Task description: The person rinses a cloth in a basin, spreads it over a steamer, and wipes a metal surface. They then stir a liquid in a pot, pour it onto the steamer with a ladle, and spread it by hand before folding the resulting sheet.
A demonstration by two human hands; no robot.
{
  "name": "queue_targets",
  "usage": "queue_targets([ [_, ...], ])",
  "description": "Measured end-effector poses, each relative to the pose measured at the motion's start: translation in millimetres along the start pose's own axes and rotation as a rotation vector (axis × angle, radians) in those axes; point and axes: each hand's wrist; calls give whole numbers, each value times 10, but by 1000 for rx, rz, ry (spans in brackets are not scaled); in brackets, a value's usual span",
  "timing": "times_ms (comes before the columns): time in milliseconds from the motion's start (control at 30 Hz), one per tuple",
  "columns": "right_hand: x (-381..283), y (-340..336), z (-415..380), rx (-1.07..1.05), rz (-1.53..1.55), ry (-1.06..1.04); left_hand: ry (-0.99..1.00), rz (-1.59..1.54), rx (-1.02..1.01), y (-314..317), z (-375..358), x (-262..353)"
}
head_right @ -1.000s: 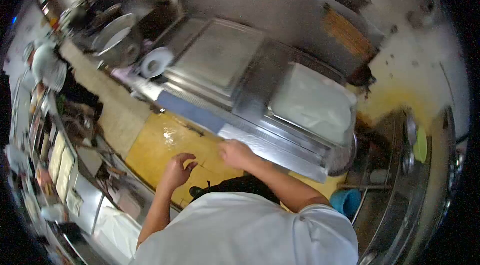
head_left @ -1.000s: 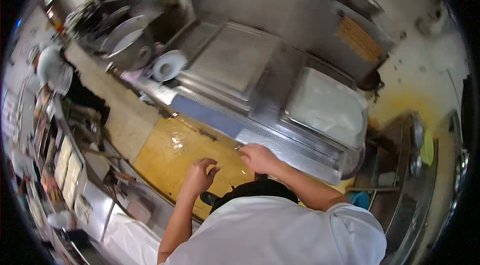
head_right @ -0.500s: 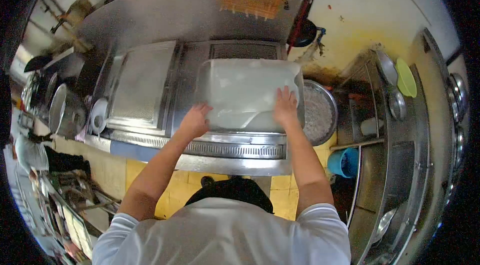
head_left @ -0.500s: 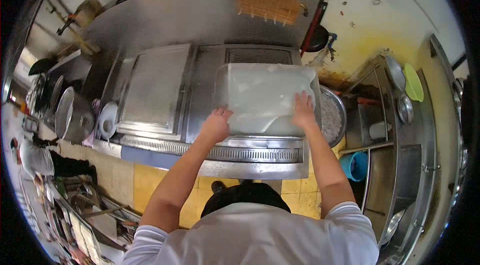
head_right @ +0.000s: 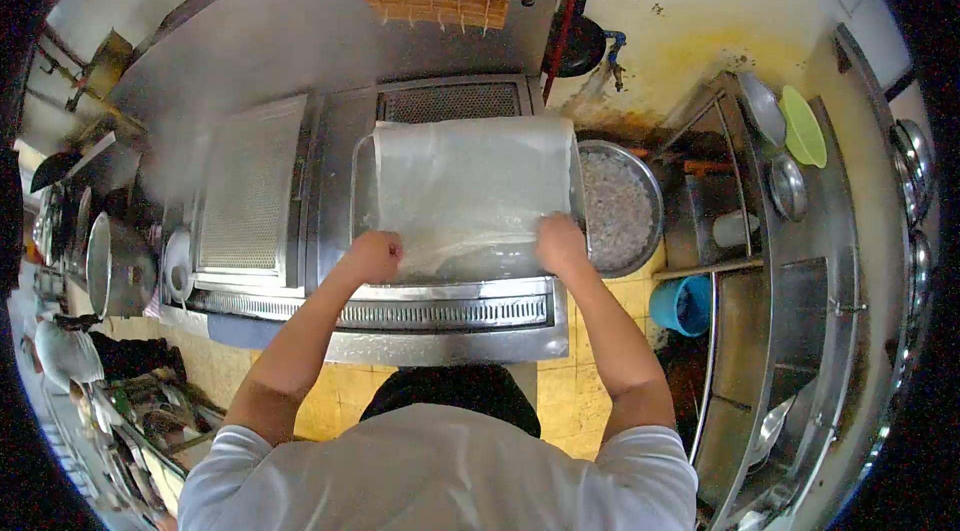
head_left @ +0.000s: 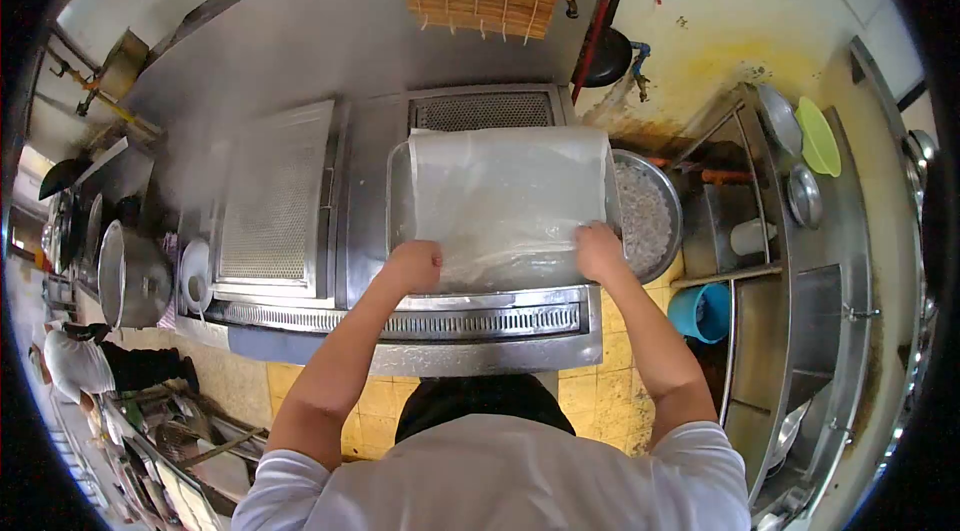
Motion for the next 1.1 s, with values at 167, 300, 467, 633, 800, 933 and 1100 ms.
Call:
queue_targets([
  [167,-50,-95,84,421,77,-56,149,-34,532,-85,130,32],
  [300,170,200,299,184,83,88,84,154,279,111,242,-134],
  [467,241,141,-13,43,-25,-64,40,101,69,-72,-10,-148],
  [633,-41,-423,381,122,79,100,74,-70,290,-544,242,-14],
  [800,-137,-199,1265,320,85,-108,118,-12,467,-251,1216,-294],
  [933,-180,177,1703,161,-54,-274,0,87,156,-81,1527,-376],
  [1100,-264,44,1658,-27,-156,-193,-13,127,130,-5,1501,-445],
])
Point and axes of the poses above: each hand's wrist, its own z-axis towards the middle knuckle, its own y-axis out of the palm, x = y × z, and after that the axes turned 13 degrees about x, right-handed
